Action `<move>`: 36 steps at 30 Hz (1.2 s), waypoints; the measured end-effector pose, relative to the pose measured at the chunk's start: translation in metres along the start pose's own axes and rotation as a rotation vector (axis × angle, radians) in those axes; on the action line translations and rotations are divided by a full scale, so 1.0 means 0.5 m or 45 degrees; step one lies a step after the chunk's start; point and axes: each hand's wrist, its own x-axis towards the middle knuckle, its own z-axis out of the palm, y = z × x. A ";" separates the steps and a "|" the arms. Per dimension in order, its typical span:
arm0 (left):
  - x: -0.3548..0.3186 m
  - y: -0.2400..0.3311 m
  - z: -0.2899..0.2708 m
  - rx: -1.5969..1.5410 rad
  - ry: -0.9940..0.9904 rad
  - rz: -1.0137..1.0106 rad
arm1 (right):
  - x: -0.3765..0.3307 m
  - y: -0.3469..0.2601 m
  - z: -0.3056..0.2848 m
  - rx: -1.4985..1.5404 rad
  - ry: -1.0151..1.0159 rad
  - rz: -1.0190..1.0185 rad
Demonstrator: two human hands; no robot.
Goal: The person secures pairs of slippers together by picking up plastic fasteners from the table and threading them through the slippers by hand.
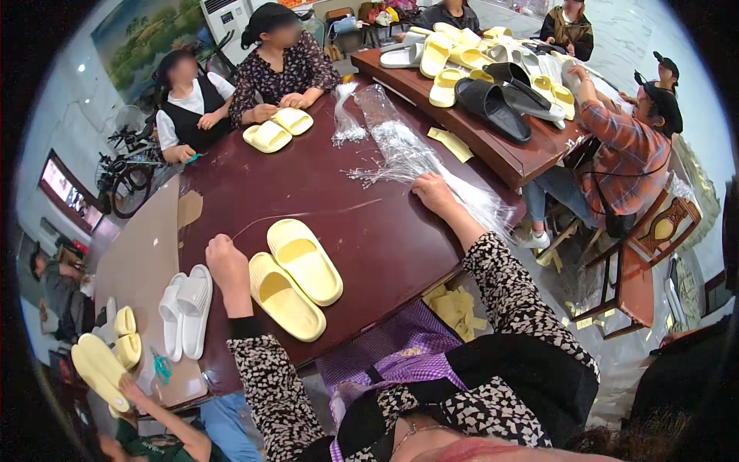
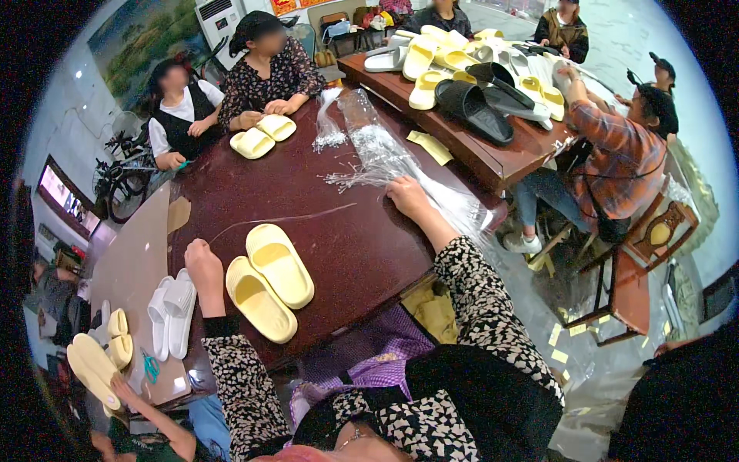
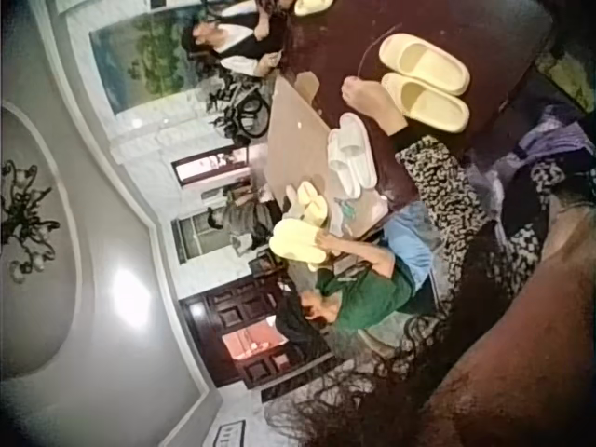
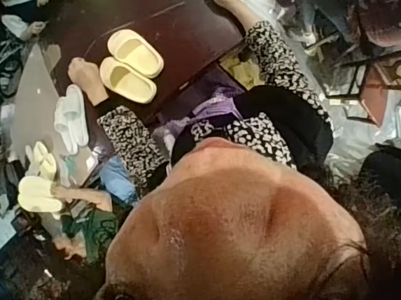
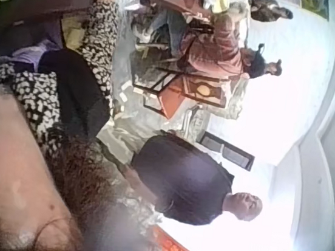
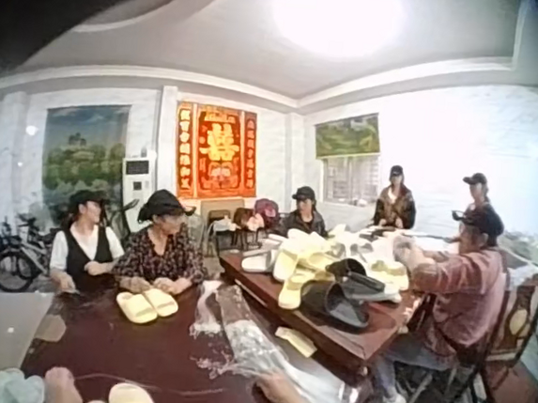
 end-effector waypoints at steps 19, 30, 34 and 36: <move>-0.057 0.156 -0.178 -0.554 -0.208 -0.185 | 0.081 -0.381 -0.060 0.815 0.017 -0.221; -0.126 0.140 -0.236 -0.544 -0.233 -0.238 | 0.065 -0.381 -0.030 0.842 -0.136 -0.310; -0.152 0.115 -0.220 -0.187 -0.317 -0.091 | 0.048 -0.399 -0.062 0.861 -0.195 -0.361; -0.147 0.129 -0.214 0.009 -0.349 0.007 | 0.047 -0.402 -0.070 0.733 -0.148 -0.383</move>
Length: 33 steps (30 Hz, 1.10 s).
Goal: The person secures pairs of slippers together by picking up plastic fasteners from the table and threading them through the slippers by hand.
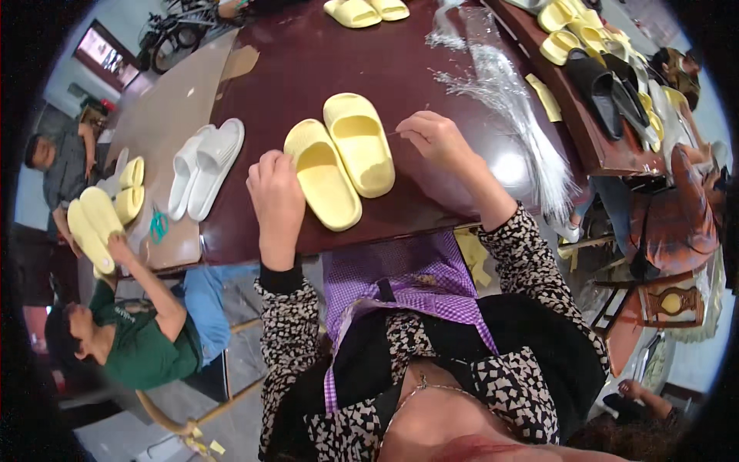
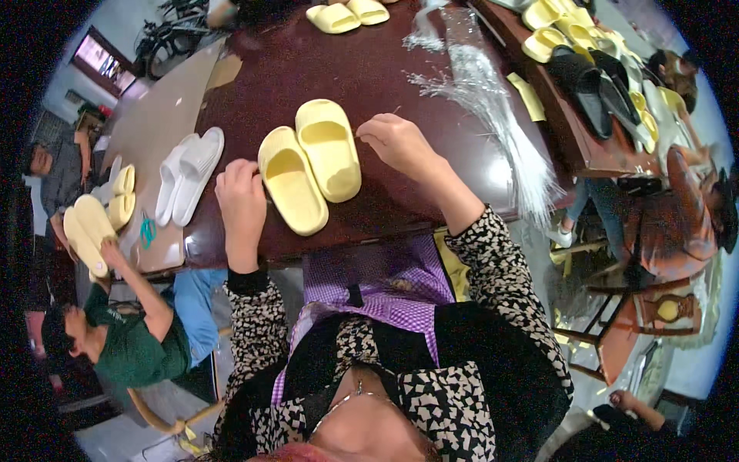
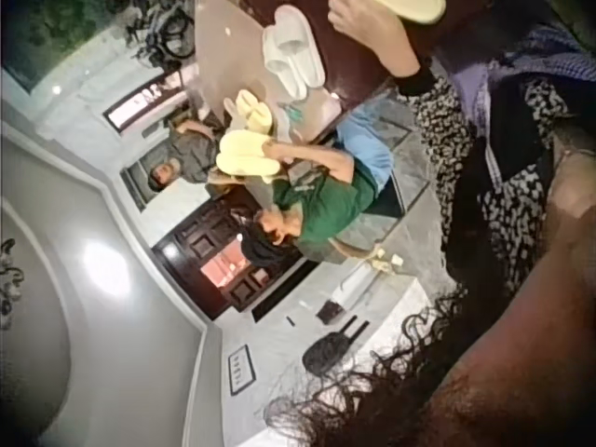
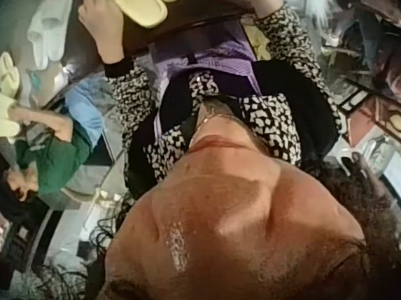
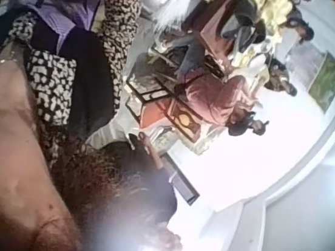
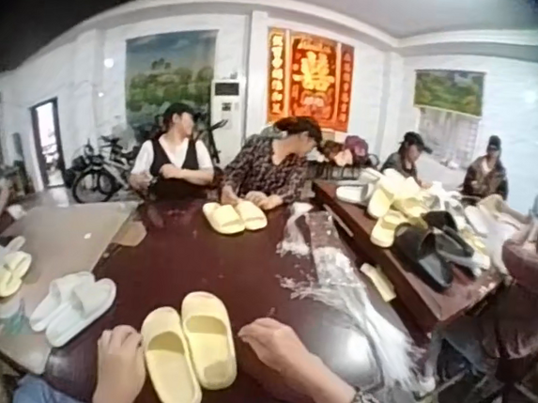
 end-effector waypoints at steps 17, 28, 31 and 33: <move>-0.011 0.166 0.082 -0.971 0.009 -0.110 | -0.016 -0.086 -0.029 -0.175 -0.026 -0.249; -0.081 0.166 -0.044 -0.798 0.083 0.234 | -0.029 -0.137 -0.080 0.162 -0.299 -0.345; -0.099 0.152 -0.029 -0.879 0.039 0.211 | -0.032 -0.141 -0.063 0.185 -0.350 -0.368; -0.115 0.142 -0.016 -0.982 0.001 0.160 | -0.036 -0.141 -0.040 0.193 -0.356 -0.412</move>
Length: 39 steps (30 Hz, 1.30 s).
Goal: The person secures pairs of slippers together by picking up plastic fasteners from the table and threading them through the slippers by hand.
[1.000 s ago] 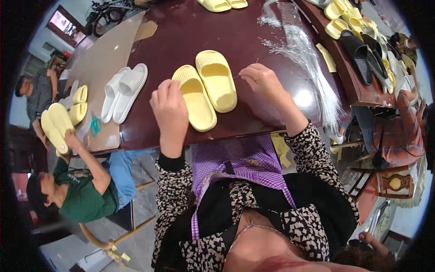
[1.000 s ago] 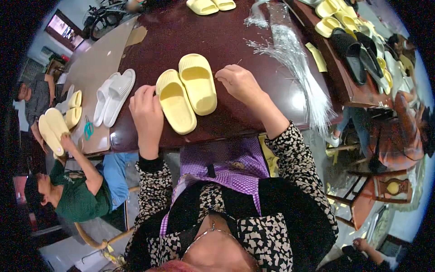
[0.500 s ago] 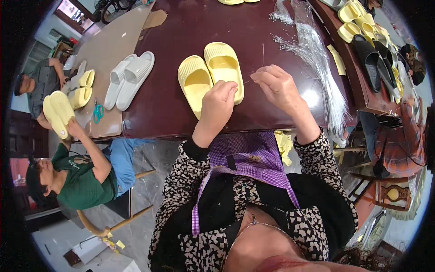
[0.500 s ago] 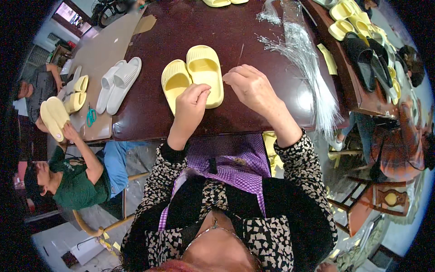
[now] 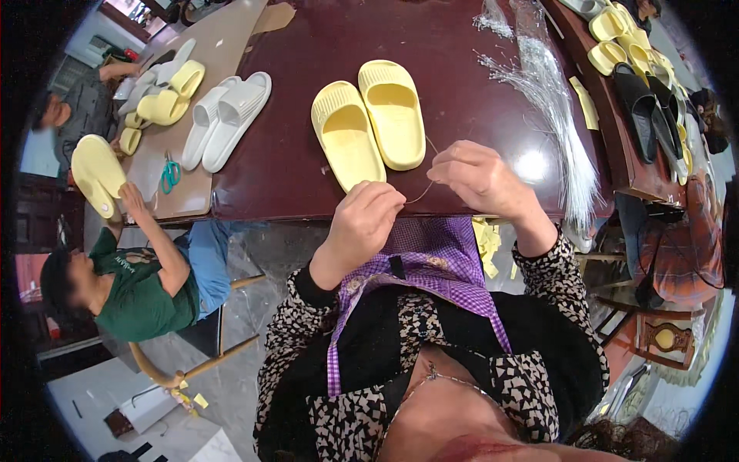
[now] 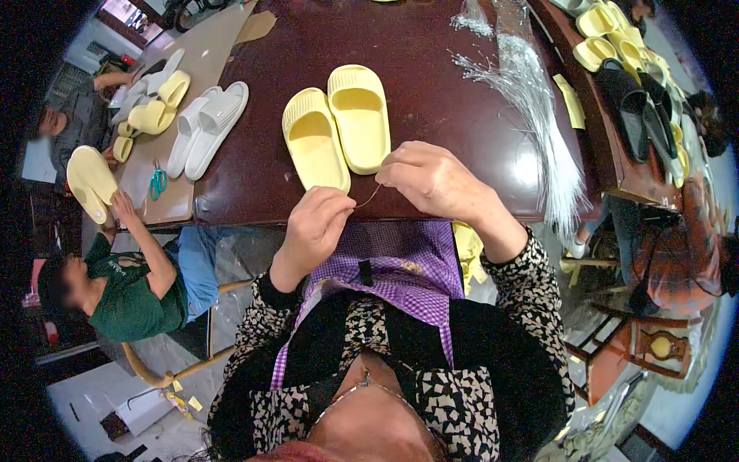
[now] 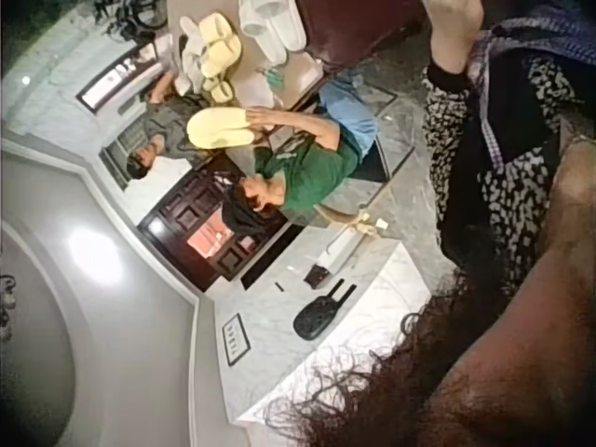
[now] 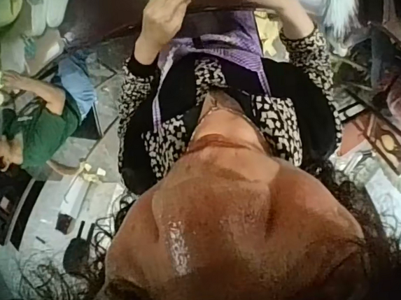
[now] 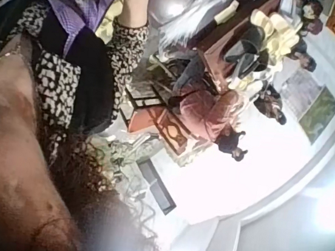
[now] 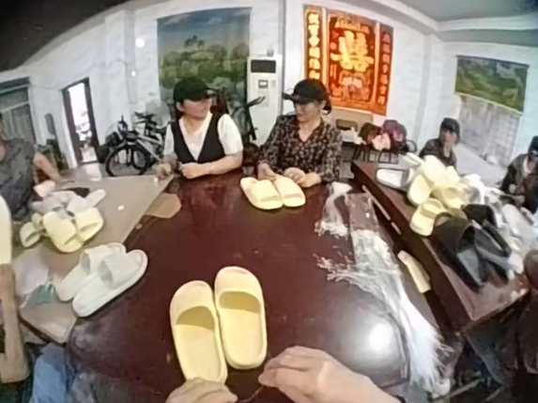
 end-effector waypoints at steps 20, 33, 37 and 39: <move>0.047 -0.219 0.034 0.398 0.017 -0.022 | 0.059 0.195 0.127 -0.151 -0.135 0.178; 0.062 -0.204 0.047 0.380 0.062 0.016 | 0.124 0.315 0.054 -0.088 0.425 0.794; 0.058 -0.183 0.041 0.419 0.080 0.033 | 0.181 0.320 0.038 -0.286 -0.039 1.277; 0.053 -0.172 0.048 0.401 0.084 0.046 | 0.175 0.317 0.029 -0.143 -0.177 1.348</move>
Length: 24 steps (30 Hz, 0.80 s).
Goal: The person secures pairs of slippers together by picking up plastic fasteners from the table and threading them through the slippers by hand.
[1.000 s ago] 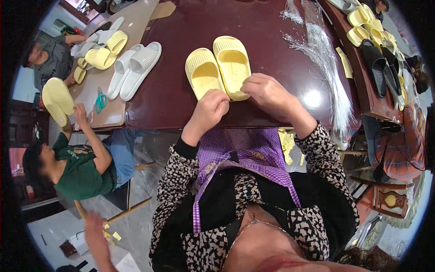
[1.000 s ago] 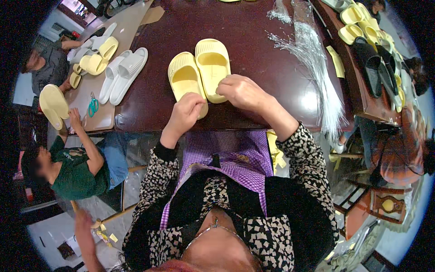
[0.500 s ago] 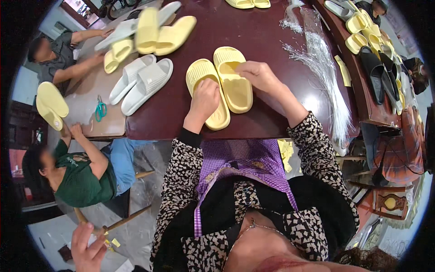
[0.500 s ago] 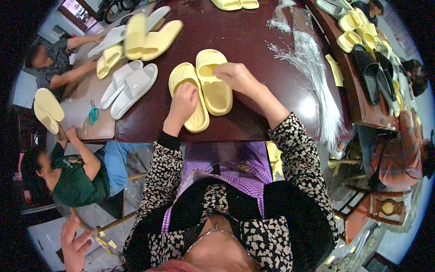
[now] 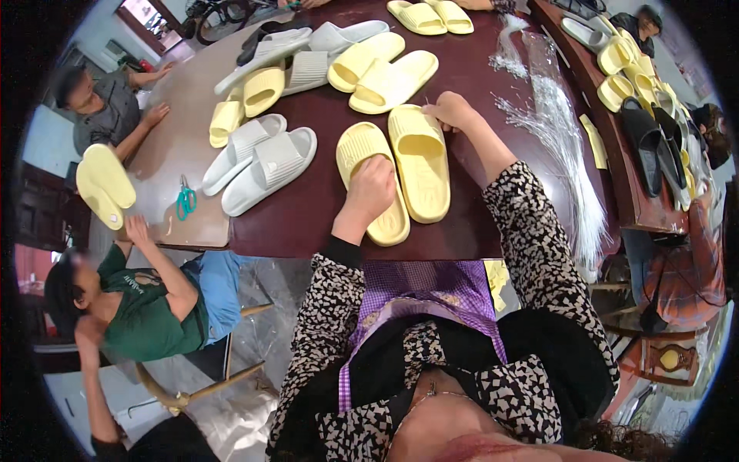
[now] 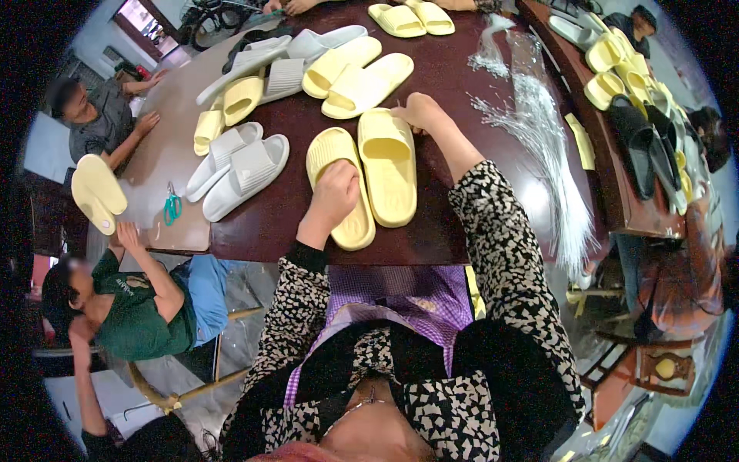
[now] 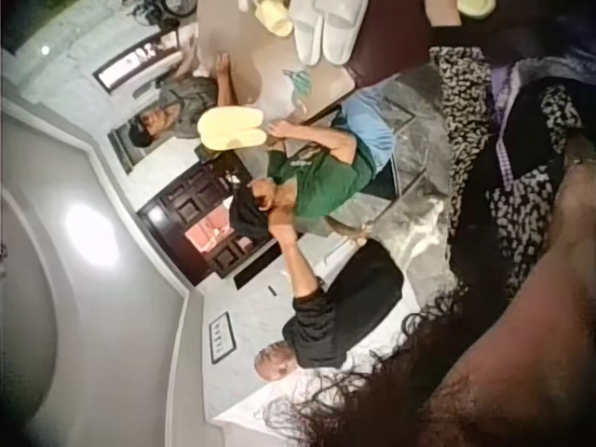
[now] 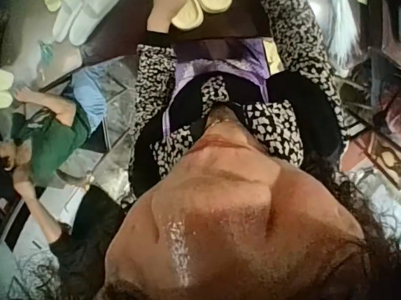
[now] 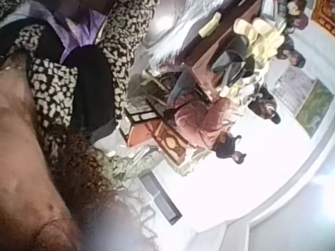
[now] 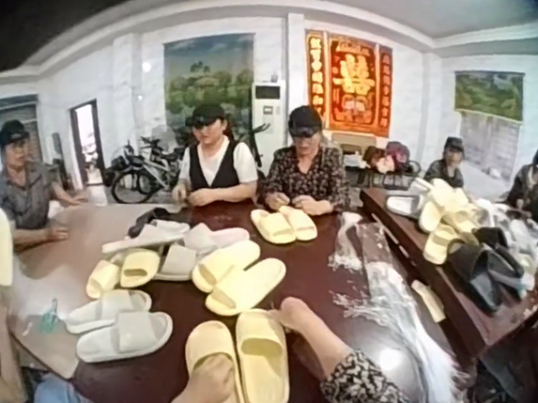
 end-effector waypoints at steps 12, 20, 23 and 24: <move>0.016 0.045 -0.010 -0.051 -0.065 -0.023 | 0.030 0.051 0.023 0.087 0.237 -0.432; -0.002 0.027 -0.016 0.094 -0.013 -0.080 | -0.020 -0.082 0.025 0.459 0.259 -0.717; 0.002 0.032 -0.008 0.152 -0.033 -0.059 | -0.011 -0.104 0.041 0.572 -0.077 -0.872; 0.004 0.035 -0.006 0.174 -0.042 -0.058 | -0.008 -0.111 0.046 0.573 -0.076 -0.872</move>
